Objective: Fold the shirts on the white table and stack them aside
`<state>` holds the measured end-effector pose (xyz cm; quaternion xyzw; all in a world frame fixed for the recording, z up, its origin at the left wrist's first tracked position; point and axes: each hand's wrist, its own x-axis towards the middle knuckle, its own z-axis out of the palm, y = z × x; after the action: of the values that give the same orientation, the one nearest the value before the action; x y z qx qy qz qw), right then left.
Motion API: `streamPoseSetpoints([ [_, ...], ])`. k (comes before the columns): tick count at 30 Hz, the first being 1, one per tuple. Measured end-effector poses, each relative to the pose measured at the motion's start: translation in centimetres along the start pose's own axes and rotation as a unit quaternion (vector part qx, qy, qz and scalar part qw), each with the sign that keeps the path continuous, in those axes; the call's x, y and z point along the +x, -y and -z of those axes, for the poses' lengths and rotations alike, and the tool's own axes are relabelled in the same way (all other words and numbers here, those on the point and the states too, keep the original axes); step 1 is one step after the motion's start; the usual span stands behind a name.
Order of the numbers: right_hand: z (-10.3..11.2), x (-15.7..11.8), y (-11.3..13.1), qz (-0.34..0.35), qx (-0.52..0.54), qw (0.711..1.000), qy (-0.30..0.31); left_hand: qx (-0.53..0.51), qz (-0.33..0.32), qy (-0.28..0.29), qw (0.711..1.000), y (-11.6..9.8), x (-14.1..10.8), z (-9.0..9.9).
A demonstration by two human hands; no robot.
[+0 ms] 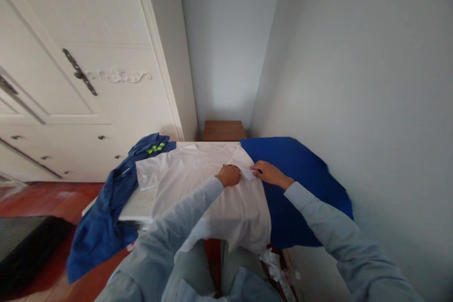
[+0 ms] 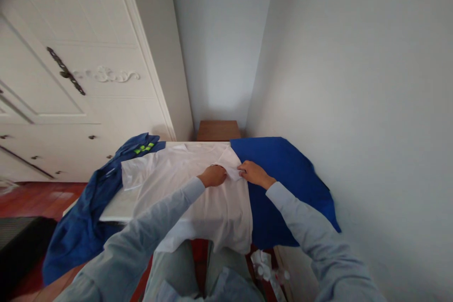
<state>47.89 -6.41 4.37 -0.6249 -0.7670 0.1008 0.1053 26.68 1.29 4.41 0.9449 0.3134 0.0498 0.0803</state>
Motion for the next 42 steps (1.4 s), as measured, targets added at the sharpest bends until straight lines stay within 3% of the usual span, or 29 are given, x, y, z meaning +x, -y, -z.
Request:
streamPoseSetpoints([
  [3, 0.1, 0.1, -0.4, -0.013, 0.002, 0.999, -0.033, 0.021, 0.088, 0.016, 0.996, 0.8, -1.6, 1.2],
  [7, 0.8, 2.0, 0.7, 0.02, 0.015, 0.994, -0.106, 0.038, 0.148, -0.057, 0.987, 0.7, -2.6, 2.6],
  [9, 0.8, 3.5, 1.7, 0.054, 0.007, 0.991, -0.121, 0.04, 0.122, -0.12, 0.984, 0.5, -2.8, 2.3],
  [11, 0.3, 5.0, 2.5, 0.073, -0.021, 0.992, -0.099, 0.031, 0.037, -0.139, 0.989, 0.7, -3.1, 1.3],
  [13, -0.3, 6.2, 2.7, 0.056, -0.063, 0.995, -0.055, 0.018, -0.055, -0.097, 0.994, 1.2, -3.6, -0.2],
  [15, -0.8, 7.0, 2.3, 0.022, -0.095, 0.995, -0.02, 0.011, -0.097, -0.051, 0.994, 2.1, -4.3, -1.6],
  [18, -1.4, 7.3, 1.0, -0.016, -0.11, 0.994, -0.006, 0.01, -0.09, -0.051, 0.995, 3.6, -5.6, -3.0],
  [23, -1.5, 8.2, 0.2, -0.053, -0.127, 0.99, -0.026, 0.014, -0.06, -0.064, 0.996, 5.0, -7.0, -3.2],
  [27, -1.4, 10.7, 0.4, -0.054, -0.135, 0.989, -0.03, 0.009, -0.051, -0.056, 0.997, 5.1, -7.1, -3.7],
  [33, -0.5, 13.9, -1.3, -0.041, -0.145, 0.988, 0.023, -0.008, -0.023, -0.085, 0.996, 4.9, -7.4, -4.3],
  [42, 1.5, 14.5, -4.0, -0.059, -0.142, 0.988, 0.016, -0.02, -0.031, -0.089, 0.995, 4.9, -7.5, -4.2],
])
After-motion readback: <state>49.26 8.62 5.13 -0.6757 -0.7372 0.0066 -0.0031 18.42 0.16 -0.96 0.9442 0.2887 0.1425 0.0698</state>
